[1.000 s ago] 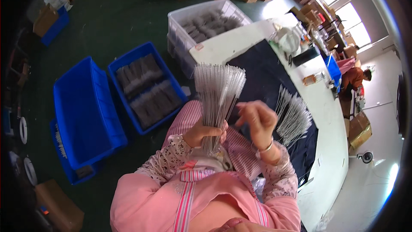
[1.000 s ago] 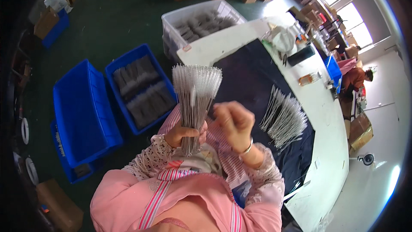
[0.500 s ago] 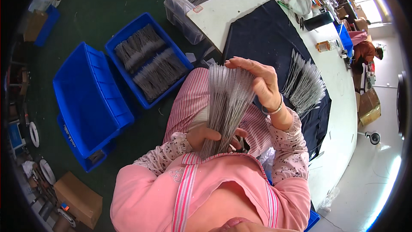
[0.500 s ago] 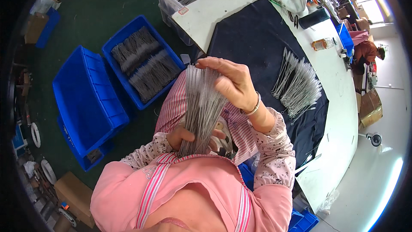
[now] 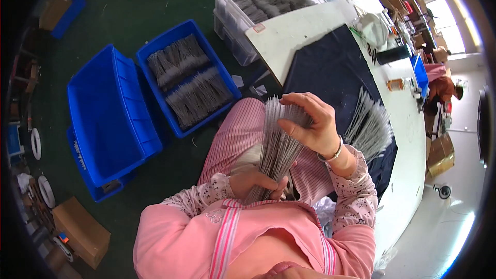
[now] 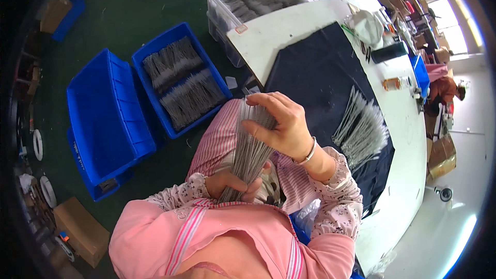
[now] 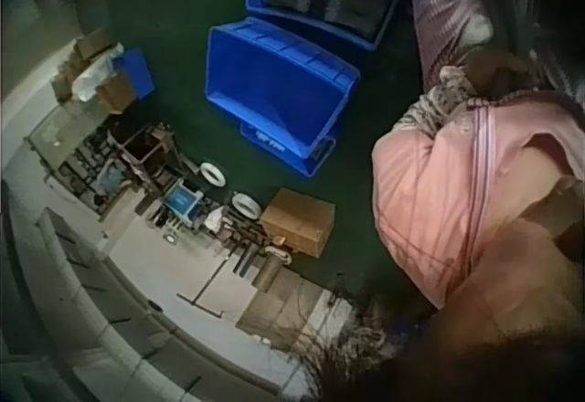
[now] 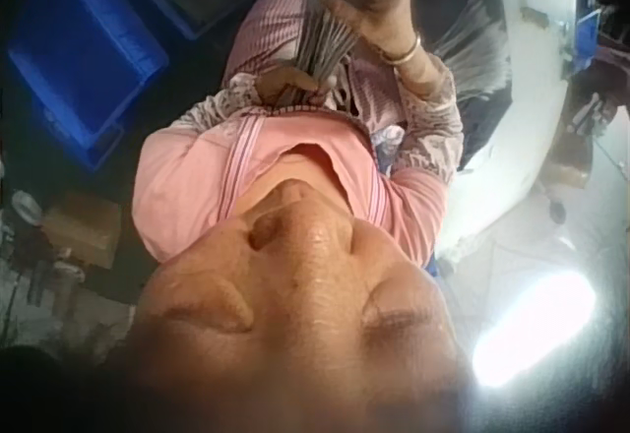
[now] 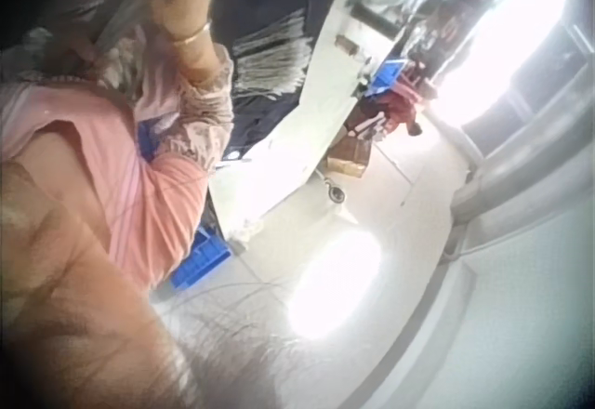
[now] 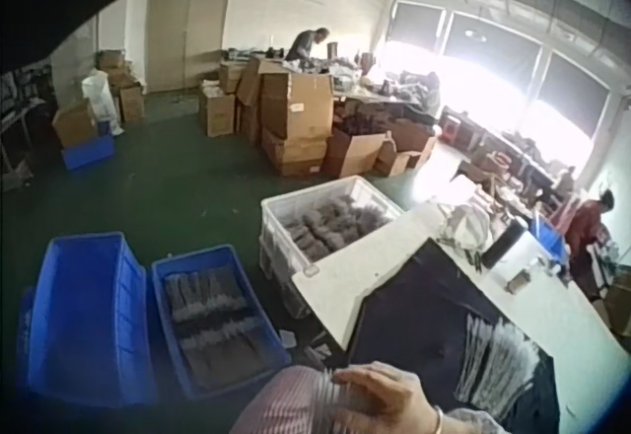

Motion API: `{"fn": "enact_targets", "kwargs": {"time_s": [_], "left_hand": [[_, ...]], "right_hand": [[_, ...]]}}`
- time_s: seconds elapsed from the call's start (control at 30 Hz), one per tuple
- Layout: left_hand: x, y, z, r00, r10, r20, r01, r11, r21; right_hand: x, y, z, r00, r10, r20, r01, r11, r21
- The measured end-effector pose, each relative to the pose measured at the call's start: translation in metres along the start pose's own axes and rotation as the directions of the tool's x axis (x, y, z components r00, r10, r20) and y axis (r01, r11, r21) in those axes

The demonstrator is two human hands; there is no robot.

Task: The person sorts bundles of white bristle brushes on a table covered with a black cloth. They pick up bundles, separate them into smaller groups, and place them into blue plastic bins. The person repeats this process, organizing the brushes into neat stacks within the bins.

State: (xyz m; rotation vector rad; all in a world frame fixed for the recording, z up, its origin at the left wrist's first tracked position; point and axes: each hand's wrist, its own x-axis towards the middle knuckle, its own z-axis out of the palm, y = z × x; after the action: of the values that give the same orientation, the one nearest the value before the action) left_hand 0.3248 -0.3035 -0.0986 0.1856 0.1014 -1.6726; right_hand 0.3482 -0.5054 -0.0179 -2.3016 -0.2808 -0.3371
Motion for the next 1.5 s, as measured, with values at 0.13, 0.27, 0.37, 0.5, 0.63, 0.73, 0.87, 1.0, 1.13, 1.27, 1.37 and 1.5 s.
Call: {"fn": "enact_targets", "kwargs": {"time_s": [0.13,0.27,0.37,0.5,0.63,0.73,0.87,1.0,1.13,1.27,1.37,1.5], "left_hand": [[0.003,0.024,-0.016,0.972,0.226,-0.062,-0.216,0.966,0.139],[-0.009,0.066,-0.057,0.861,0.485,-0.152,-0.487,0.873,0.025],[-0.021,0.113,-0.105,0.724,0.631,-0.278,-0.652,0.758,0.023],[-0.037,0.189,-0.190,0.439,0.607,-0.663,-0.650,0.723,0.233],[-0.031,0.255,-0.312,0.144,0.517,-0.844,-0.556,0.748,0.364],[-0.008,0.299,-0.406,-0.360,0.547,-0.756,-0.322,0.687,0.651],[0.008,0.370,-0.425,-0.531,0.543,-0.651,0.010,0.772,0.636],[0.028,0.433,-0.454,-0.626,0.569,-0.534,0.278,0.802,0.529],[0.050,0.477,-0.474,-0.643,0.573,-0.508,0.326,0.805,0.496],[0.072,0.501,-0.504,-0.683,0.567,-0.461,0.351,0.808,0.473],[0.088,0.514,-0.518,-0.617,0.623,-0.481,0.445,0.780,0.440],[0.104,0.528,-0.541,-0.456,0.692,-0.560,0.641,0.692,0.333]], "right_hand": [[0.049,0.023,0.017,0.983,-0.159,0.092,0.169,0.978,-0.121],[0.117,0.093,0.043,0.998,-0.025,0.066,0.024,0.999,0.023],[0.162,0.178,0.065,0.986,-0.129,0.104,0.156,0.934,-0.321],[0.194,0.222,0.094,0.944,-0.054,0.326,0.198,0.882,-0.427],[0.202,0.228,0.107,0.912,0.008,0.411,0.182,0.888,-0.423],[0.206,0.224,0.105,0.902,0.004,0.432,0.192,0.893,-0.408],[0.209,0.227,0.109,0.911,-0.061,0.409,0.229,0.898,-0.376],[0.215,0.228,0.107,0.891,-0.050,0.451,0.232,0.905,-0.357],[0.222,0.233,0.104,0.850,-0.035,0.525,0.236,0.917,-0.321],[0.227,0.237,0.106,0.830,-0.037,0.556,0.218,0.940,-0.262],[0.228,0.234,0.102,0.788,0.022,0.616,0.199,0.937,-0.288],[0.227,0.238,0.102,0.774,-0.015,0.633,0.250,0.926,-0.284]]}}
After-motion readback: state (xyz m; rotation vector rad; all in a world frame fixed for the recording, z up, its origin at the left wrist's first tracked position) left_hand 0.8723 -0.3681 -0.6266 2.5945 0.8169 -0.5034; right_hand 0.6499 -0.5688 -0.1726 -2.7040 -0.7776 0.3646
